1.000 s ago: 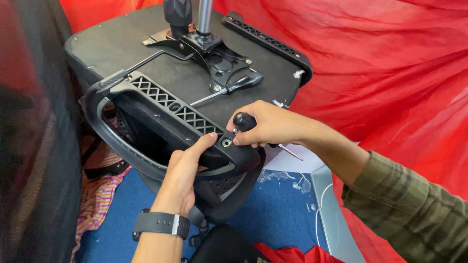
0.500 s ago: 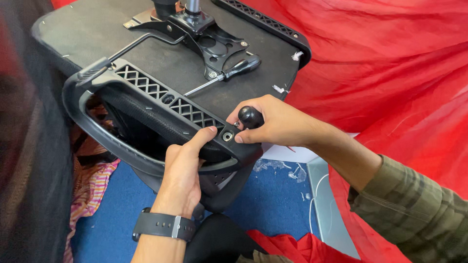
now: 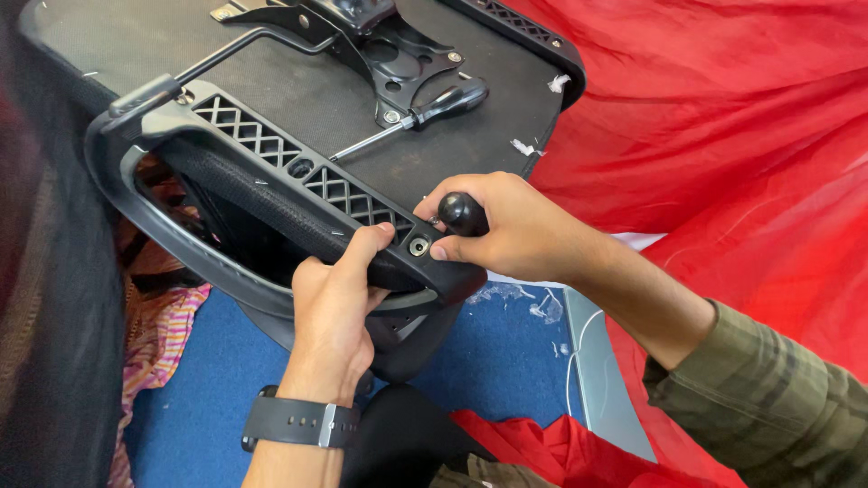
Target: The person uses a screwdriver to fasten screws into the underside of an overturned office chair, securing the armrests to the seat. The person works methodically, tightening each screw in turn while stabilizing the chair with the other hand.
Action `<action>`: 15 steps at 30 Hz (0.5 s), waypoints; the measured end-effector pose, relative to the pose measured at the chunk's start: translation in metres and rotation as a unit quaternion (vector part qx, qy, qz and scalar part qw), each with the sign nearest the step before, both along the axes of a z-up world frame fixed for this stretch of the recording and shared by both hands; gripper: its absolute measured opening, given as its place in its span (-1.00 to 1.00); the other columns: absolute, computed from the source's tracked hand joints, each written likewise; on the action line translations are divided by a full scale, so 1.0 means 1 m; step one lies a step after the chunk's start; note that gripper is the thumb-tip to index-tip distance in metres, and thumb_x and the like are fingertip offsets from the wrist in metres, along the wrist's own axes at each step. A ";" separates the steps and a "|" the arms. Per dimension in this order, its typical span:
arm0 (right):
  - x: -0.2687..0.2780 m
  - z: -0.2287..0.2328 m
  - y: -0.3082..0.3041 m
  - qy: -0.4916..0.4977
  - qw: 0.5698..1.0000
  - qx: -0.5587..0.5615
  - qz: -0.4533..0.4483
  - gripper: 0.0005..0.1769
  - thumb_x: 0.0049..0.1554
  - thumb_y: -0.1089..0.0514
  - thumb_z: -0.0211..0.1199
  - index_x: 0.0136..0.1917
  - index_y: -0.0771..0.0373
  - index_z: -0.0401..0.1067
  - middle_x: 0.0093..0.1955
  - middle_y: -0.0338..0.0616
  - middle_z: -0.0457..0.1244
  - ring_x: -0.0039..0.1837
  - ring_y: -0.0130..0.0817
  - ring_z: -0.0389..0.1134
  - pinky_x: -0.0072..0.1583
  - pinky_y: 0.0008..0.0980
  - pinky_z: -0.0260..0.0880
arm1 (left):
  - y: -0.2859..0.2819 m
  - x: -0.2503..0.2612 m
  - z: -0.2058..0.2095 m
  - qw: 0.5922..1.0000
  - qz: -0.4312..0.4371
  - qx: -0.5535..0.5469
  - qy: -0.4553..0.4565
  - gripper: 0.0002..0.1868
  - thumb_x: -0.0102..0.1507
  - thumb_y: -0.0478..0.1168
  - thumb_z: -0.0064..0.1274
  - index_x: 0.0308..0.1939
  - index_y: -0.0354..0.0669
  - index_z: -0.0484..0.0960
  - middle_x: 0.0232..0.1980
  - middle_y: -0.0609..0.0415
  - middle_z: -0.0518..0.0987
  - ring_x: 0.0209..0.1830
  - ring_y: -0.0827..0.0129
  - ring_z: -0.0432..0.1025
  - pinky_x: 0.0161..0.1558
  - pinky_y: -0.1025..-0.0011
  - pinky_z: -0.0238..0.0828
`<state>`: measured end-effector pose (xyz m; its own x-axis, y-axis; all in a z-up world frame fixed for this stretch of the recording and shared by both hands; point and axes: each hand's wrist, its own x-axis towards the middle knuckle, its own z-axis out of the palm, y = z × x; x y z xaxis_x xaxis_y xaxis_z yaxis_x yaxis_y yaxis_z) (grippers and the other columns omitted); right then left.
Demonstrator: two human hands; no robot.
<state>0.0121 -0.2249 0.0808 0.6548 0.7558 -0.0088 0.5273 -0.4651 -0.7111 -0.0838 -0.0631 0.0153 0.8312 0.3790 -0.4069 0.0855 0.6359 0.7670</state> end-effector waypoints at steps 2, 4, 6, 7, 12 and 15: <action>0.000 0.000 -0.002 -0.002 1.000 0.011 0.009 -0.63 -0.03 0.26 0.44 0.08 0.30 0.53 -0.08 -0.17 0.45 0.00 -0.44 0.47 0.09 -0.40 0.46 | -0.001 0.001 0.000 1.000 0.004 -0.004 -0.008 -0.77 0.12 -0.26 0.21 -0.23 -0.37 0.63 -0.23 -0.06 0.68 -0.28 0.24 0.62 -0.11 0.24 0.64; 0.001 0.000 -0.003 0.006 1.000 0.018 0.011 -0.63 -0.02 0.26 0.44 0.09 0.29 0.53 -0.07 -0.18 0.44 0.00 -0.45 0.46 0.09 -0.41 0.46 | -0.004 0.000 0.000 1.000 0.013 -0.010 -0.023 -0.77 0.12 -0.28 0.21 -0.21 -0.36 0.63 -0.22 -0.04 0.68 -0.28 0.25 0.61 -0.13 0.22 0.64; 0.001 0.001 -0.004 0.021 0.999 0.023 0.008 -0.63 -0.01 0.27 0.42 0.10 0.28 0.53 -0.07 -0.20 0.44 0.00 -0.47 0.44 0.10 -0.42 0.45 | -0.007 0.001 -0.001 0.999 0.013 -0.019 -0.028 -0.78 0.12 -0.29 0.22 -0.20 -0.35 0.64 -0.22 -0.04 0.68 -0.27 0.25 0.61 -0.14 0.23 0.62; 0.002 0.002 -0.004 0.017 1.000 0.013 0.001 -0.63 -0.01 0.26 0.44 0.09 0.27 0.54 -0.09 -0.21 0.43 -0.01 -0.47 0.43 0.08 -0.42 0.44 | -0.007 0.001 0.000 0.999 0.014 -0.022 -0.032 -0.78 0.12 -0.29 0.22 -0.20 -0.35 0.65 -0.21 -0.04 0.68 -0.27 0.26 0.61 -0.15 0.23 0.62; 0.002 0.007 -0.005 0.036 0.996 -0.051 -0.056 -0.62 -0.02 0.18 0.47 0.09 0.22 0.56 -0.17 -0.23 0.42 -0.07 -0.47 0.41 0.01 -0.42 0.44 | -0.007 0.002 -0.001 0.998 0.002 -0.045 -0.042 -0.77 0.10 -0.30 0.26 -0.20 -0.34 0.67 -0.22 -0.05 0.70 -0.26 0.25 0.63 -0.16 0.23 0.59; -0.001 0.010 -0.009 -0.006 0.998 -0.062 -0.017 -0.46 -0.15 0.09 0.55 0.10 0.21 0.52 -0.09 -0.23 0.45 -0.01 -0.43 0.48 0.06 -0.42 0.46 | -0.009 0.002 -0.002 0.997 0.010 -0.058 -0.049 -0.76 0.09 -0.30 0.29 -0.21 -0.37 0.68 -0.22 -0.06 0.71 -0.26 0.24 0.63 -0.14 0.24 0.58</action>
<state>0.0112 -0.2337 0.0911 0.6803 0.7270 -0.0936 0.5179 -0.5671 -0.6405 -0.0823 -0.0717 0.0136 0.8611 0.3520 -0.3669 0.0003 0.7213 0.6926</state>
